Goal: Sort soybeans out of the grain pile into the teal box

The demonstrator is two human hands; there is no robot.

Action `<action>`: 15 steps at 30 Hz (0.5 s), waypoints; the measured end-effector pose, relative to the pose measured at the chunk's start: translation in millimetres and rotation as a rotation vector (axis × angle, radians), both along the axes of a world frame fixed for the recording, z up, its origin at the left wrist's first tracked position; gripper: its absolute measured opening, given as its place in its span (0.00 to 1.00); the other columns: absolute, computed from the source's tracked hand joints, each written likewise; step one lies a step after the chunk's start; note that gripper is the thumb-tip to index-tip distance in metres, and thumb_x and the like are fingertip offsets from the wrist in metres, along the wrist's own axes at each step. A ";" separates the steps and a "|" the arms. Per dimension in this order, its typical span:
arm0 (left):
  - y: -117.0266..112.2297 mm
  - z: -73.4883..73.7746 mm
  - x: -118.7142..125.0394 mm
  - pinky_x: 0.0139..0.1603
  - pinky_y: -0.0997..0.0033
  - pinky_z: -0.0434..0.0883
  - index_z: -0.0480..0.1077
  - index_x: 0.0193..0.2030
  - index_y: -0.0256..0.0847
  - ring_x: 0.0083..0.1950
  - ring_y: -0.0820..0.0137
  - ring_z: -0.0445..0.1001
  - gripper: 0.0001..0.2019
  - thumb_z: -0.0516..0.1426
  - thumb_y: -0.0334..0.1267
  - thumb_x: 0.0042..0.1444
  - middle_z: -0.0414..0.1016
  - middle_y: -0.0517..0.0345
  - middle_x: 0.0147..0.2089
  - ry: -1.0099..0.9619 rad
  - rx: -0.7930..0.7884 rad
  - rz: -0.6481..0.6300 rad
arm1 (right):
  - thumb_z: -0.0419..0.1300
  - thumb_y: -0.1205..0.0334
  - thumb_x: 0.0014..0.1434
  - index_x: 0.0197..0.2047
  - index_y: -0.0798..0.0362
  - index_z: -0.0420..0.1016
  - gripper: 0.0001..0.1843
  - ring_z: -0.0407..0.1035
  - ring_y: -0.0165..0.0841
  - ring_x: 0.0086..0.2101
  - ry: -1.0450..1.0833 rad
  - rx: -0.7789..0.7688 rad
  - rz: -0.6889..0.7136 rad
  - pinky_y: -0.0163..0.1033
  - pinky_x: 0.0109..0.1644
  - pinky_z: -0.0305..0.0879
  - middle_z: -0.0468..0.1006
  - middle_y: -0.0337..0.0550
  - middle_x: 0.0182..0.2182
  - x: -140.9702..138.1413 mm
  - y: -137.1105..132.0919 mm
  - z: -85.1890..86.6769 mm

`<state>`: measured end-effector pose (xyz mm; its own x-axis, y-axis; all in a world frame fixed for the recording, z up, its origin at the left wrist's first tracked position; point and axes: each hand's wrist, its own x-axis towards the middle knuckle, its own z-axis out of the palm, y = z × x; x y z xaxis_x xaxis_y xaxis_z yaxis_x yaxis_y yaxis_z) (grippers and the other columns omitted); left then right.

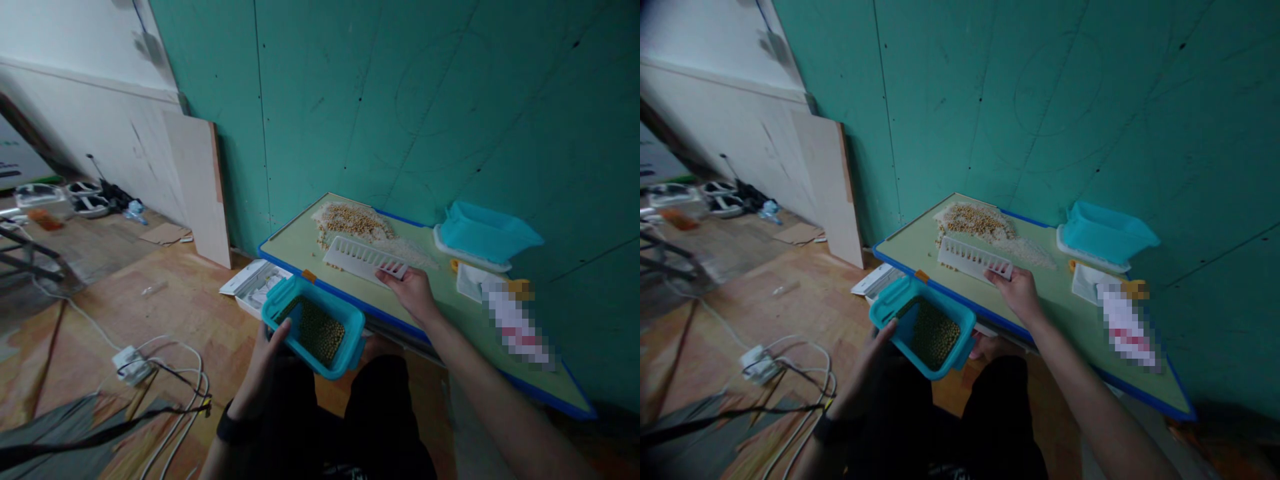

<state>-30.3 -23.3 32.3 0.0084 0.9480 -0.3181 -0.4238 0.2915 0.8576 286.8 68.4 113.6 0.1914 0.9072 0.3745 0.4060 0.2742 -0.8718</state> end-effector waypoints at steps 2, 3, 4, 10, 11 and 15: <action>2.2 -1.3 1.3 0.52 0.51 0.91 0.68 0.81 0.54 0.75 0.43 0.81 0.42 0.73 0.61 0.65 0.75 0.43 0.80 -0.012 0.010 -0.004 | 0.79 0.34 0.51 0.32 0.47 0.90 0.24 0.90 0.53 0.41 -0.025 0.002 -0.023 0.55 0.51 0.87 0.93 0.49 0.35 1.7 -11.8 -2.3; 3.9 -2.0 1.6 0.52 0.51 0.92 0.66 0.82 0.54 0.76 0.42 0.79 0.43 0.72 0.61 0.66 0.73 0.43 0.82 -0.011 0.007 -0.002 | 0.79 0.33 0.52 0.32 0.47 0.90 0.25 0.90 0.53 0.41 -0.035 0.001 -0.033 0.55 0.50 0.87 0.93 0.49 0.35 0.9 -18.1 -3.8; 6.1 -2.8 1.6 0.50 0.51 0.92 0.66 0.82 0.54 0.76 0.42 0.80 0.42 0.72 0.61 0.66 0.73 0.42 0.82 0.000 -0.011 0.006 | 0.79 0.32 0.52 0.33 0.47 0.91 0.25 0.90 0.53 0.40 -0.042 -0.001 -0.040 0.55 0.49 0.87 0.93 0.50 0.35 -1.1 -24.6 -5.2; 20.5 -7.0 -2.9 0.55 0.44 0.90 0.67 0.80 0.54 0.65 0.42 0.88 0.42 0.73 0.60 0.64 0.82 0.39 0.74 0.024 -0.142 0.055 | 0.77 0.37 0.59 0.35 0.45 0.93 0.20 0.89 0.50 0.36 -0.044 -0.016 0.015 0.51 0.43 0.87 0.93 0.45 0.35 -24.7 -57.2 -6.6; 22.2 -7.1 -4.1 0.56 0.44 0.90 0.68 0.80 0.53 0.64 0.43 0.88 0.42 0.73 0.61 0.64 0.82 0.39 0.73 0.024 -0.148 0.060 | 0.77 0.37 0.59 0.35 0.44 0.93 0.19 0.89 0.50 0.36 -0.047 -0.008 0.013 0.50 0.42 0.87 0.93 0.45 0.35 -27.9 -57.0 -5.5; 28.3 -6.7 -10.3 0.52 0.50 0.90 0.68 0.79 0.50 0.61 0.44 0.89 0.44 0.73 0.64 0.63 0.81 0.37 0.73 0.080 -0.157 0.057 | 0.77 0.38 0.60 0.35 0.43 0.92 0.18 0.90 0.52 0.39 -0.054 0.076 -0.050 0.51 0.46 0.87 0.93 0.46 0.36 -34.7 -27.8 -0.3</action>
